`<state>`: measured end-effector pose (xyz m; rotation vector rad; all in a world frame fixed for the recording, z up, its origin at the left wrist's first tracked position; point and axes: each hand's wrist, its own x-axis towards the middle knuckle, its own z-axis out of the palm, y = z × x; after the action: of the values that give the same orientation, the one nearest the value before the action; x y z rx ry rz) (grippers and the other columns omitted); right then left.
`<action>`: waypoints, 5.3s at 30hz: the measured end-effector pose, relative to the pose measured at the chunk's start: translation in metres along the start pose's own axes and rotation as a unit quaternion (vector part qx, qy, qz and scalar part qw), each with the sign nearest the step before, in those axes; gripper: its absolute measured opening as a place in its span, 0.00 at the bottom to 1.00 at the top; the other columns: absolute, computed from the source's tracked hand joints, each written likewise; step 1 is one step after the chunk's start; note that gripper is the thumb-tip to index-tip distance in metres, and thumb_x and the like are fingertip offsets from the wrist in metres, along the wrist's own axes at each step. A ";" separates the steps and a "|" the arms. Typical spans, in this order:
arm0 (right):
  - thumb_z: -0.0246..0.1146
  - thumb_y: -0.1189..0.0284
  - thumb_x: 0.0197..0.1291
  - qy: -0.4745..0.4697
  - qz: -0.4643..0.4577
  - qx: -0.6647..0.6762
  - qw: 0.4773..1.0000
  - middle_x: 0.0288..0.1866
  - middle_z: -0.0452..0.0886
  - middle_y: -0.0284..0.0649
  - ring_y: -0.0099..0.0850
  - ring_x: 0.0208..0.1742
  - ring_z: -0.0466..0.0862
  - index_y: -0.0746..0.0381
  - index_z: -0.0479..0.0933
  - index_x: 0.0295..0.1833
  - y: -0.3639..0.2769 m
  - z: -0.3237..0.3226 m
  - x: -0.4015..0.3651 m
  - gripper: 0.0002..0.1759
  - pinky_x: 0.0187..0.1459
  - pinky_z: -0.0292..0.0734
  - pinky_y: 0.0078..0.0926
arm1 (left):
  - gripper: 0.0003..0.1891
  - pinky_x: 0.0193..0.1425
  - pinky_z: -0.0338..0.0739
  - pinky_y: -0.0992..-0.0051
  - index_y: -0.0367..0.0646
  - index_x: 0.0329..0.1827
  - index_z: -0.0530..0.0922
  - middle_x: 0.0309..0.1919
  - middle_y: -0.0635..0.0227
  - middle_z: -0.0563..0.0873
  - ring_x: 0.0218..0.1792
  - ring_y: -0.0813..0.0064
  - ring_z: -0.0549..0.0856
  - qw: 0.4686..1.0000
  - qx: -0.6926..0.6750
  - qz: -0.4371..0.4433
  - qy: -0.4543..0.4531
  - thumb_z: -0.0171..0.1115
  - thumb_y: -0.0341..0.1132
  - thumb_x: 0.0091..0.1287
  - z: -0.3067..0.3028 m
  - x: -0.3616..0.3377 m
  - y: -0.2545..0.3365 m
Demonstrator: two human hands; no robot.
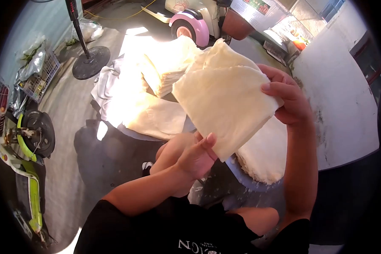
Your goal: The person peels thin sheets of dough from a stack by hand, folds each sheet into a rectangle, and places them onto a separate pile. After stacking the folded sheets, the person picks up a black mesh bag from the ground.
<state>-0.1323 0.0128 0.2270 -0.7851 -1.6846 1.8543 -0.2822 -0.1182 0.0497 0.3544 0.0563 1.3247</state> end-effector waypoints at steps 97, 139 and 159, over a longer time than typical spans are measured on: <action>0.66 0.74 0.58 0.569 0.166 -0.254 0.764 0.26 0.86 0.37 0.24 0.26 0.84 0.65 0.85 0.37 0.279 -0.211 -0.288 0.06 0.33 0.79 0.26 | 0.32 0.58 0.77 0.52 0.38 0.52 0.78 0.48 0.48 0.88 0.52 0.45 0.86 0.287 0.861 0.030 0.419 0.77 0.53 0.54 -0.205 0.107 0.137; 0.62 0.70 0.62 0.566 0.231 -0.434 0.661 0.63 0.81 0.45 0.47 0.63 0.81 0.52 0.83 0.59 0.234 -0.432 -0.134 0.19 0.61 0.76 0.44 | 0.15 0.65 0.74 0.73 0.41 0.57 0.82 0.54 0.66 0.85 0.58 0.74 0.82 0.745 0.577 -0.287 -0.173 0.69 0.30 0.68 0.036 0.095 -0.119; 0.70 0.73 0.54 0.599 0.129 -0.597 0.517 0.51 0.83 0.43 0.46 0.56 0.82 0.55 0.81 0.55 0.256 -0.423 -0.139 0.21 0.58 0.76 0.44 | 0.15 0.64 0.76 0.72 0.39 0.56 0.82 0.53 0.61 0.86 0.57 0.71 0.84 0.738 0.560 -0.296 -0.233 0.70 0.29 0.67 0.039 0.096 -0.110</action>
<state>0.2691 0.1851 -0.0432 -2.1623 -1.4722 -0.4308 -0.1459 -0.0568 0.0707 1.5555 0.5188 0.3826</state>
